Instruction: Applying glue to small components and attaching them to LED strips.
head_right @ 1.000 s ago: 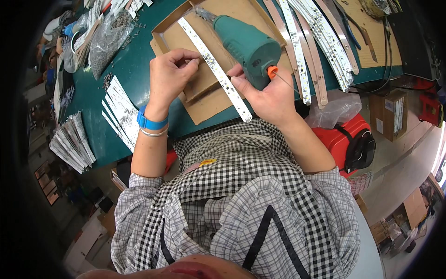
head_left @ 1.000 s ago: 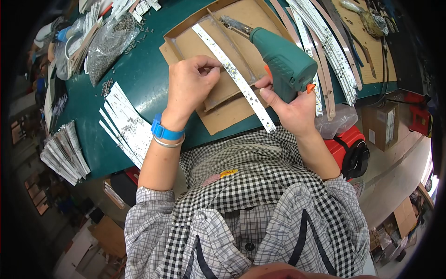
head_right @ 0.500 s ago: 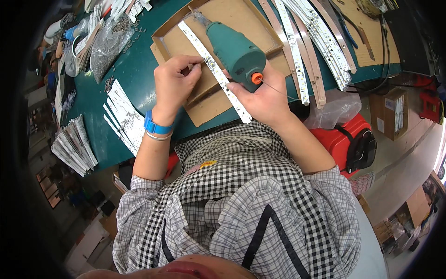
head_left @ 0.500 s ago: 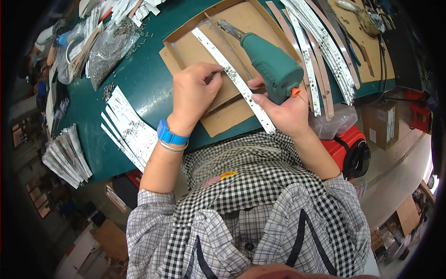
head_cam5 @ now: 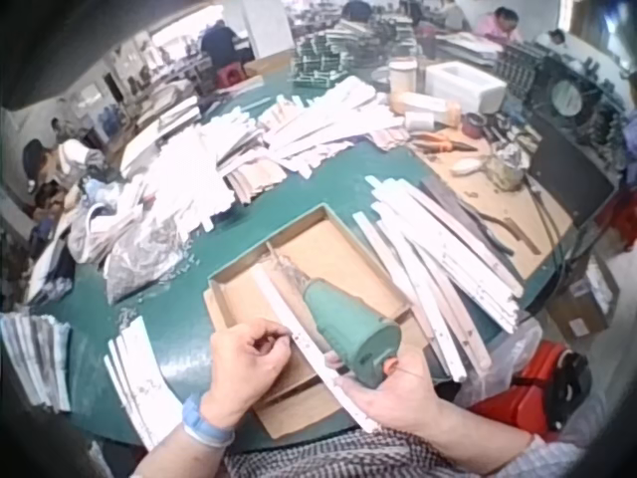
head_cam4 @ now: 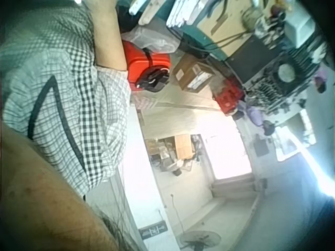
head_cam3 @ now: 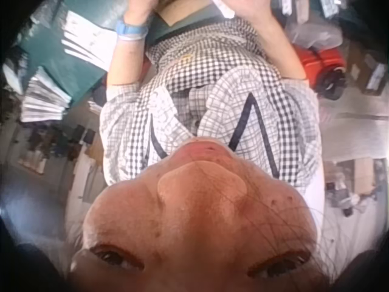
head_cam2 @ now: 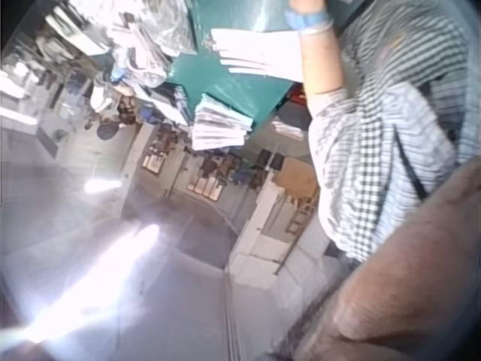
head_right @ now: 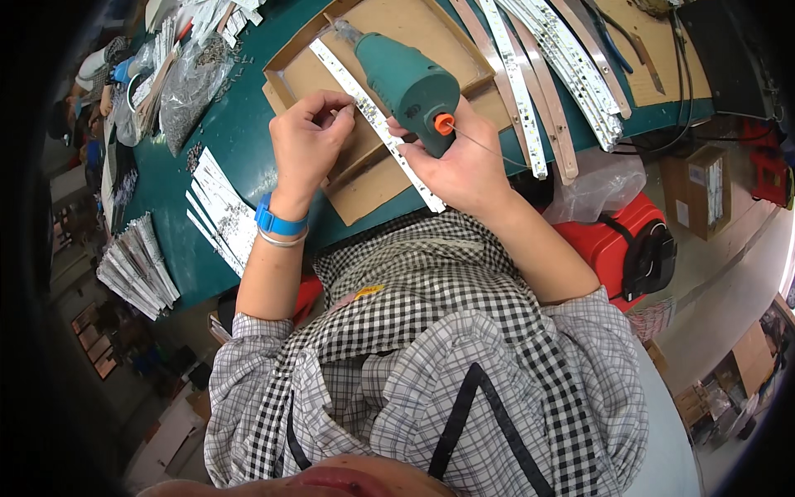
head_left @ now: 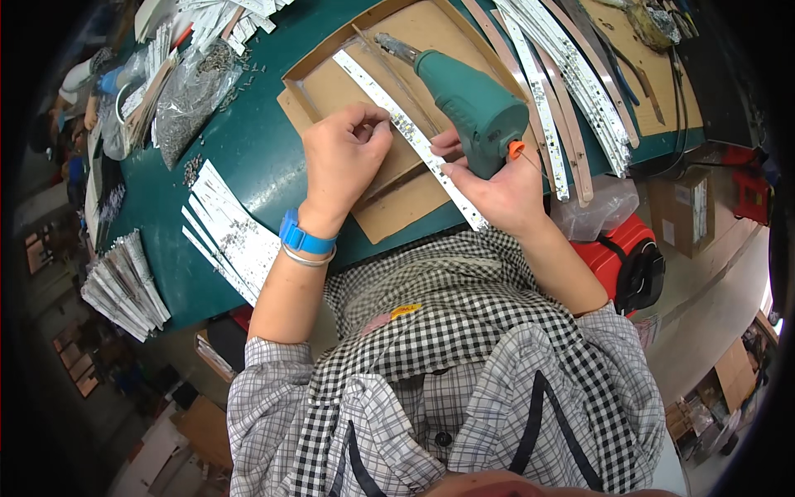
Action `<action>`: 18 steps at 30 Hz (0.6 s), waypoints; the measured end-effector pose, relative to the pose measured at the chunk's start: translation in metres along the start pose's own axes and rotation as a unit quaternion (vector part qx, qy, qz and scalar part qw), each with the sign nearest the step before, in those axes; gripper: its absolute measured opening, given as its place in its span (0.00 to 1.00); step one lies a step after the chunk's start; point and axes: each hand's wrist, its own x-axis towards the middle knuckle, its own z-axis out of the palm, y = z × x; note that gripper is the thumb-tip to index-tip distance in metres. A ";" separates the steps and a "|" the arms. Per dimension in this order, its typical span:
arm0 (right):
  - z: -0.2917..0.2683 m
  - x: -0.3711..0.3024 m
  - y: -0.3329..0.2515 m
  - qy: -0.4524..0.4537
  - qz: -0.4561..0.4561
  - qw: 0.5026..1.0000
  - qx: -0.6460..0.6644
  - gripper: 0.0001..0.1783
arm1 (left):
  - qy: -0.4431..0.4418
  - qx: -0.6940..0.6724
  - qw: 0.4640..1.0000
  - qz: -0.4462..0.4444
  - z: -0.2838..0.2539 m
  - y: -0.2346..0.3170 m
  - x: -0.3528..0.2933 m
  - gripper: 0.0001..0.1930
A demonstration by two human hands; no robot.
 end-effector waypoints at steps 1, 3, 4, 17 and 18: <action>0.000 0.000 0.000 0.000 0.000 1.000 0.000 0.22 | 0.000 -0.005 1.000 0.000 0.001 -0.002 0.001 0.06; 0.000 0.000 -0.001 0.000 0.000 1.000 0.001 0.22 | -0.005 -0.006 1.000 -0.003 0.000 -0.002 0.003 0.06; 0.000 0.000 -0.002 0.000 0.003 1.000 0.002 0.22 | -0.009 -0.002 1.000 -0.007 0.000 -0.002 0.003 0.06; -0.028 -0.022 -0.035 0.012 0.036 0.990 0.139 0.17 | -0.067 -0.018 0.998 -0.012 -0.008 -0.001 0.002 0.07; -0.032 -0.026 -0.033 0.010 0.025 0.991 0.135 0.21 | -0.063 -0.026 0.998 -0.006 -0.007 -0.003 0.000 0.07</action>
